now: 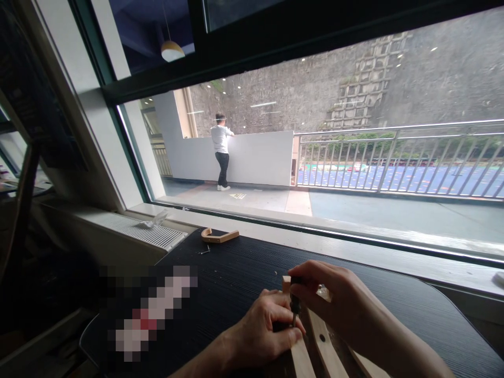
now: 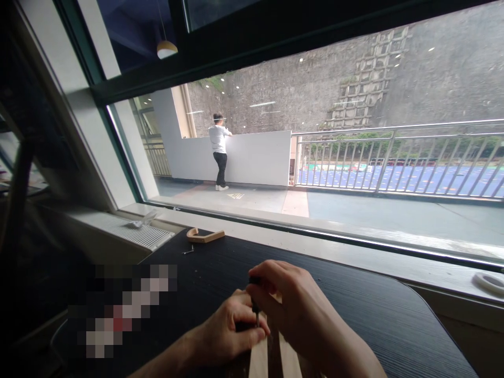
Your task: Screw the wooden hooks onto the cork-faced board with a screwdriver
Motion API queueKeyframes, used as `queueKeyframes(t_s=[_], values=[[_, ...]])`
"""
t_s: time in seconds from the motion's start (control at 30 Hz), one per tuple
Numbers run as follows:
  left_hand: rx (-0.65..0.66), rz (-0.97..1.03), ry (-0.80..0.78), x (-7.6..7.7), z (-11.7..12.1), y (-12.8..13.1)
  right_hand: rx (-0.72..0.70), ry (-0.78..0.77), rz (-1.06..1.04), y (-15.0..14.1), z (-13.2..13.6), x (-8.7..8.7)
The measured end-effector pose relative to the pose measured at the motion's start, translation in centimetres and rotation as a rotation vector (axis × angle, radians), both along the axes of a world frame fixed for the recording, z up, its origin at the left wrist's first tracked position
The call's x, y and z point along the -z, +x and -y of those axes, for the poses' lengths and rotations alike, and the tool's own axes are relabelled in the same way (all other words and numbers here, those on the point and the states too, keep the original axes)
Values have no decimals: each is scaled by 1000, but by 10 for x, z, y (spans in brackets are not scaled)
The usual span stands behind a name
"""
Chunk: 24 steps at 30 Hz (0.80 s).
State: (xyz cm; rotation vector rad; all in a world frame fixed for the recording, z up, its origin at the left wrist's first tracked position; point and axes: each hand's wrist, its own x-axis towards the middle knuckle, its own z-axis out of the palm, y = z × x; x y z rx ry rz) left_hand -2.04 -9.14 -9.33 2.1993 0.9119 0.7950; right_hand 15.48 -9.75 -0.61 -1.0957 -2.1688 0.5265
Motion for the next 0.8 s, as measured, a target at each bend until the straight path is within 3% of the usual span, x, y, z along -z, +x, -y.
queueKeyframes(t_s=[0.17,0.33,0.53,0.8], values=[[6,-20,-39,-3,1,0,33,27,-9,0,6,-4],[38,-2,-4,-6,1,-1,-77,-4,-37,1,13,-7],[24,36,-8,-3,0,0,-9,-48,-14,2,8,-1],[-38,4,-81,-9,2,-1,12,-54,40,3,11,-9]])
